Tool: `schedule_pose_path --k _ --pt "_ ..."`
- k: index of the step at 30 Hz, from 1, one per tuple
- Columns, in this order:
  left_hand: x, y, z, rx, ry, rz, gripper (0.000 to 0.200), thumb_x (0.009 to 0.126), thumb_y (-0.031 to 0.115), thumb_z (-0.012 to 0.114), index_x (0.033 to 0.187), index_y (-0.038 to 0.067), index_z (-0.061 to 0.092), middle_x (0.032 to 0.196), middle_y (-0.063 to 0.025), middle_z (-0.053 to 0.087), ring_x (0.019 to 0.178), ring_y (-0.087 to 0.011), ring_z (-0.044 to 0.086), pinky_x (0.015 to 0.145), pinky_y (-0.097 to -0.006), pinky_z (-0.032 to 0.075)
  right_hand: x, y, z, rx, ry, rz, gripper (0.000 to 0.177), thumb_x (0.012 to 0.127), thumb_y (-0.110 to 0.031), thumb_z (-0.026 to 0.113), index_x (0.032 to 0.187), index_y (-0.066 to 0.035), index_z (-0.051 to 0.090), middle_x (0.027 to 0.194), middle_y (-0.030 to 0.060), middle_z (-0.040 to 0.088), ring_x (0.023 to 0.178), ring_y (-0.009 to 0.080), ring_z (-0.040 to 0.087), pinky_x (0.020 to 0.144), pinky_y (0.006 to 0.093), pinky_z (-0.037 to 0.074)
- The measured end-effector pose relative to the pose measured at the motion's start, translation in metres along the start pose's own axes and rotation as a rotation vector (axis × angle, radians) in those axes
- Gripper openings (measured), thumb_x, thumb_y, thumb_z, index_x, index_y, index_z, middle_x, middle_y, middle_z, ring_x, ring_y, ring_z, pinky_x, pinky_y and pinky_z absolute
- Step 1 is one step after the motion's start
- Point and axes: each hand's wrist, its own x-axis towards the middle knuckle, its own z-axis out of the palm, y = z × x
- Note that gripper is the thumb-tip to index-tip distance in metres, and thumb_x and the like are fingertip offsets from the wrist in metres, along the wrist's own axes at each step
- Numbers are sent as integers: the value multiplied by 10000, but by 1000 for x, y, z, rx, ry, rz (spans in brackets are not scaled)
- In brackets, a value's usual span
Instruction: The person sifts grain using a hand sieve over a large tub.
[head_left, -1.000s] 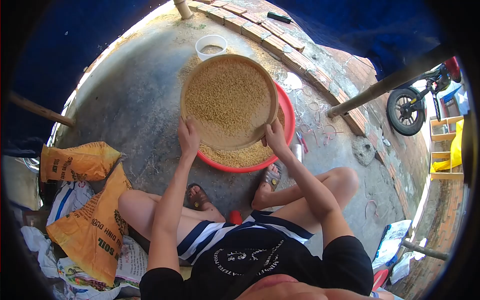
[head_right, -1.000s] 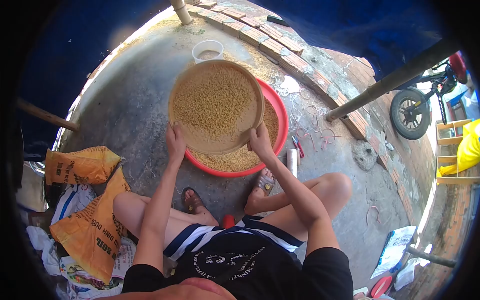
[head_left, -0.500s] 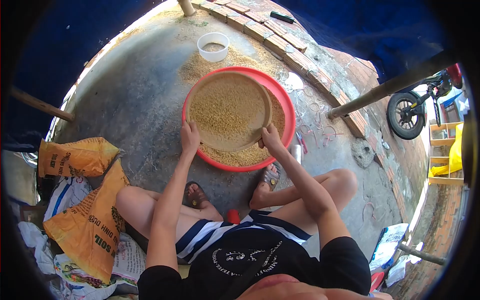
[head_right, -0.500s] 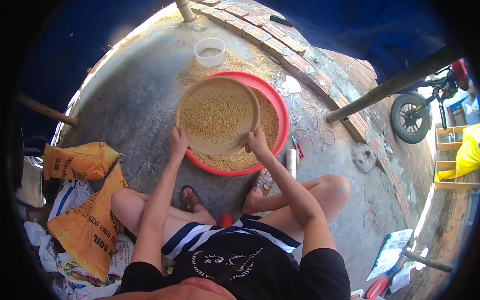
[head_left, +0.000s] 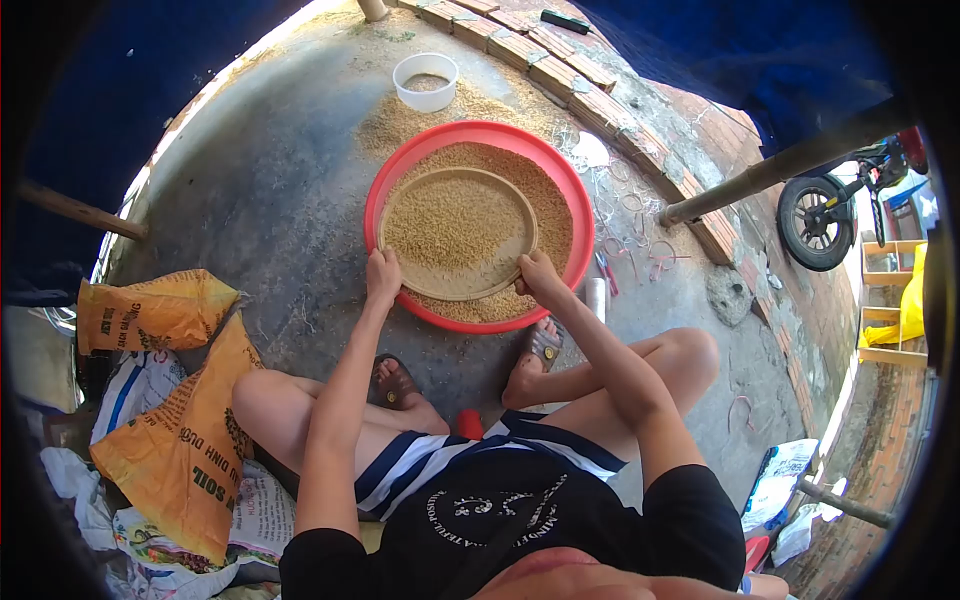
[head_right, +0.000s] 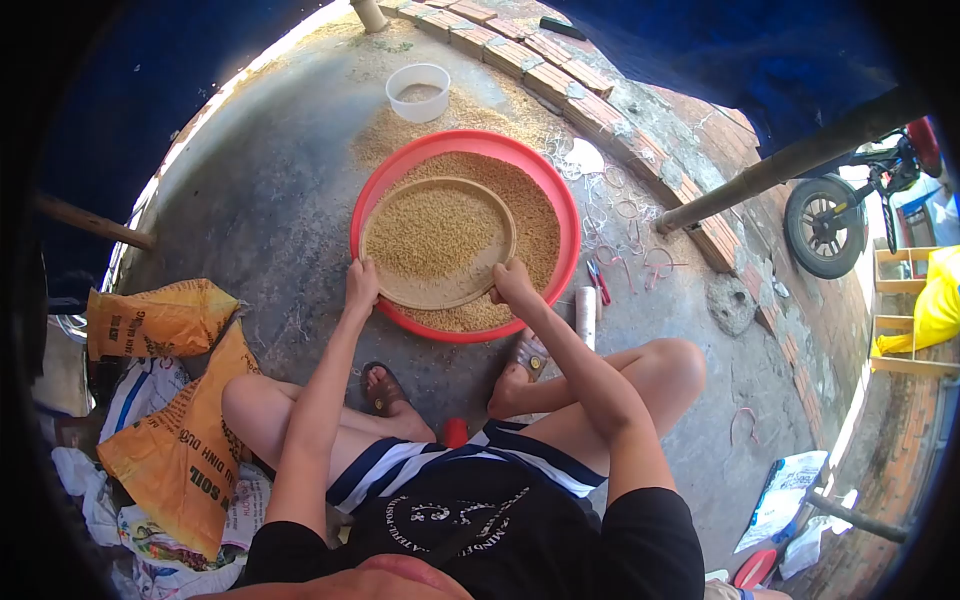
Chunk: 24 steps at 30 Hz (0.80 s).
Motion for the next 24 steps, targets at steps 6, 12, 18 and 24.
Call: schedule_pose_path --k 6,12,18,24 --pt "-44 106 -56 -328 153 492 296 867 165 311 975 -71 453 892 -220 549 829 -364 532 692 -400 390 -45 -65 14 36 75 -524 155 801 -77 346 926 -5 401 555 59 455 340 116 410 315 248 332" --pt "0 19 -1 -6 104 275 310 848 206 360 943 -65 479 762 -179 557 758 -343 535 697 -402 392 -7 -19 2 -2 95 -233 166 797 -87 345 928 5 390 552 66 453 339 127 411 308 249 326" --pt "-6 28 -7 50 96 245 303 843 205 373 954 -56 478 731 -133 551 746 -264 560 666 -373 412 -12 -23 -4 2 78 -126 167 786 -100 358 902 19 377 567 79 461 341 133 417 304 253 325" --pt "-37 102 -51 -293 157 508 261 832 167 372 925 -67 439 754 -226 556 723 -344 556 597 -424 378 -34 -58 10 55 104 -479 156 790 -91 360 916 -2 380 548 65 447 343 126 412 305 247 317"
